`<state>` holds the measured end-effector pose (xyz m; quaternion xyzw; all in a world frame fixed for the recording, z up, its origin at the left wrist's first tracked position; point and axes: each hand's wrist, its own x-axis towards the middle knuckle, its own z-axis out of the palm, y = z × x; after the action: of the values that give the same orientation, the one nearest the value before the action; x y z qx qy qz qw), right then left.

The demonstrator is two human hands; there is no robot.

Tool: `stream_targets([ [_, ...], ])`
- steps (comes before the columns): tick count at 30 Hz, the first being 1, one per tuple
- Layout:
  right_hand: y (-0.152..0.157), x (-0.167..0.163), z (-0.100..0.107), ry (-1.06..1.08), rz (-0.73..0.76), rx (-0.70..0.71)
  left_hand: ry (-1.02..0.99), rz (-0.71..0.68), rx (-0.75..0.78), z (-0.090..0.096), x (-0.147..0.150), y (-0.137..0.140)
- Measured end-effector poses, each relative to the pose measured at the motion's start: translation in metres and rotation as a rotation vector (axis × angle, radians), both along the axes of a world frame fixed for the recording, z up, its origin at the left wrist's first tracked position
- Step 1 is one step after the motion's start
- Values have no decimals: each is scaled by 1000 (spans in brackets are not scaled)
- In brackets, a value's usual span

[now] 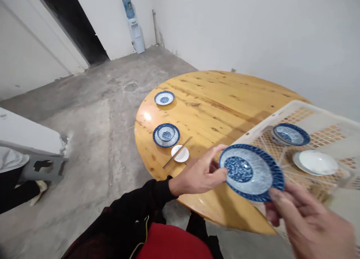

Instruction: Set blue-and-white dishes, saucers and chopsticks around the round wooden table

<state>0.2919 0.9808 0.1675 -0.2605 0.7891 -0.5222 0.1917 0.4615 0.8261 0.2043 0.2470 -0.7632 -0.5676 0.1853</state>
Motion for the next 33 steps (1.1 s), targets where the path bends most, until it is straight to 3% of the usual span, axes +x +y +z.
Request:
stream_targets([
  [7,-48,186,3,-184,322,98,-127,317,19,-25,193,0],
  [10,-73,237,-9,-297,425,92,-141,440,59,-43,248,-1],
  [13,-94,266,-24,-348,498,84,-137,547,116,-63,282,-5],
  [18,-128,290,-50,-353,561,98,-130,637,160,-88,308,-26],
  [22,-165,298,-68,-362,553,97,-150,615,188,-100,314,-67],
  [28,-230,292,-82,-347,444,21,-207,507,194,-94,296,-156],
  [33,-269,275,-87,-258,271,12,-232,332,81,-86,259,-219],
])
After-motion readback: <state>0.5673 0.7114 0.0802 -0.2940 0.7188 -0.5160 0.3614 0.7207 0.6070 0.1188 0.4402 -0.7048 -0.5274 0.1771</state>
